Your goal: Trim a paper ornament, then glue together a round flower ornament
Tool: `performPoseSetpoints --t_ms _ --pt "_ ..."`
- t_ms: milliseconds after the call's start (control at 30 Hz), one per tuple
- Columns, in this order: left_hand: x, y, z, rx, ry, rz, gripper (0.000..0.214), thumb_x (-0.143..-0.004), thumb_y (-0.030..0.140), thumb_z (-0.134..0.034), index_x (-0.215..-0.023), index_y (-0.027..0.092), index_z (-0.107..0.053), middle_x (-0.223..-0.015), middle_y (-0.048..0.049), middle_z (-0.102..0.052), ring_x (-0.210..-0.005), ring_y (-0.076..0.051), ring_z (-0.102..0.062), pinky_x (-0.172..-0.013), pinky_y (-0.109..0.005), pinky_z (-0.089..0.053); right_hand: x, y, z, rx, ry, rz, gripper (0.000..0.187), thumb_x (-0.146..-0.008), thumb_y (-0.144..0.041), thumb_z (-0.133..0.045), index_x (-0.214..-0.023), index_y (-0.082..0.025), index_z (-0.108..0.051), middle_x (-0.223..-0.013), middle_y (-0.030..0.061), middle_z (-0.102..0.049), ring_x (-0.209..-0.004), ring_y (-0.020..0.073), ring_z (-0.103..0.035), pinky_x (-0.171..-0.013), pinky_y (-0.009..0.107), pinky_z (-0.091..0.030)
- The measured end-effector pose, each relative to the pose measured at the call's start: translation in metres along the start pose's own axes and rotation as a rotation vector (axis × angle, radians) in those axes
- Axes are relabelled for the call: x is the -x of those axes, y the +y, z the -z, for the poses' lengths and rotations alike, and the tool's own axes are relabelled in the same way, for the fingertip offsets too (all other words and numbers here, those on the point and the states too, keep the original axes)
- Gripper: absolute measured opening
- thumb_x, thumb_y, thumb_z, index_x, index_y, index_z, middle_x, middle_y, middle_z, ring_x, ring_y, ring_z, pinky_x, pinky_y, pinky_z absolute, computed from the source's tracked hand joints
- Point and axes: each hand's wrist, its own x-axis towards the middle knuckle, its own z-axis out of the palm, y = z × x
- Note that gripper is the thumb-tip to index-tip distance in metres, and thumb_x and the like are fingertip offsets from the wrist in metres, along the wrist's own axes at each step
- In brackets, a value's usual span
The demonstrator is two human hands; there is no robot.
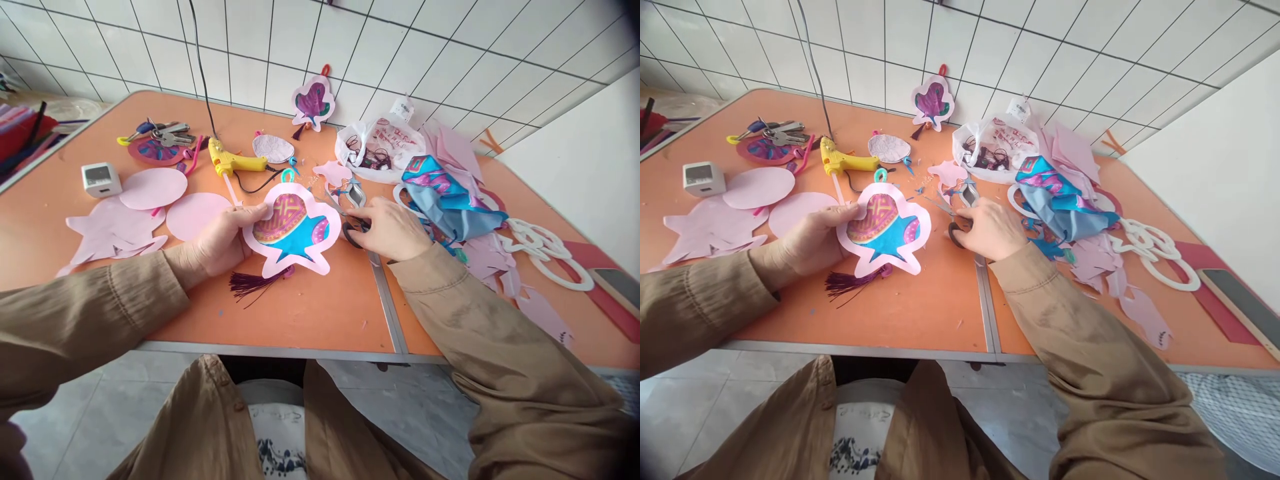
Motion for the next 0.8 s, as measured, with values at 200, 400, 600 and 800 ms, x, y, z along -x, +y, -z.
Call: performPoseSetpoints --t_ms 200,400,600,800 --pt "0.000 0.001 0.001 -0.027 -0.030 0.015 0.030 -0.092 0.030 -0.056 -0.107 0.012 -0.074 -0.102 -0.0122 -0.078 -0.100 -0.032 -0.073 -0.084 -0.043 -0.061 -0.003 0.005 -0.003 -0.196 -0.040 -0.082 0.047 -0.067 -0.040 -0.072 -0.108 -0.021 -0.067 -0.078 0.0033 -0.060 -0.071 0.0230 -0.059 -0.061 0.034 -0.039" --pt "0.000 0.000 0.000 -0.021 -0.012 -0.011 0.030 -0.093 0.030 -0.055 -0.105 0.011 -0.074 -0.104 -0.0118 -0.078 -0.100 -0.029 -0.073 -0.085 -0.039 -0.061 -0.006 0.005 -0.009 -0.408 0.023 -0.133 0.027 -0.068 -0.033 -0.070 -0.087 -0.022 -0.055 -0.079 0.0016 -0.062 -0.068 0.0183 -0.057 -0.061 0.031 -0.040" --pt "-0.001 0.001 -0.004 0.002 0.065 -0.040 0.025 -0.091 0.030 -0.058 -0.098 0.014 -0.075 -0.100 -0.0104 -0.078 -0.110 -0.031 -0.069 -0.094 -0.042 -0.059 -0.005 0.009 -0.006 -0.331 0.037 -0.029 0.024 -0.066 -0.028 -0.072 -0.086 -0.020 -0.063 -0.091 0.0072 -0.066 -0.077 0.0216 -0.059 -0.070 0.036 -0.044" --pt "-0.002 0.002 -0.006 0.032 0.191 -0.070 0.020 -0.090 0.022 -0.058 -0.097 0.011 -0.073 -0.099 -0.0107 -0.078 -0.112 -0.029 -0.068 -0.101 -0.040 -0.056 0.001 -0.002 0.002 -0.569 0.124 -0.014 0.024 -0.077 -0.042 -0.065 -0.083 -0.019 -0.070 -0.088 0.0094 -0.067 -0.072 0.0209 -0.060 -0.067 0.038 -0.047"
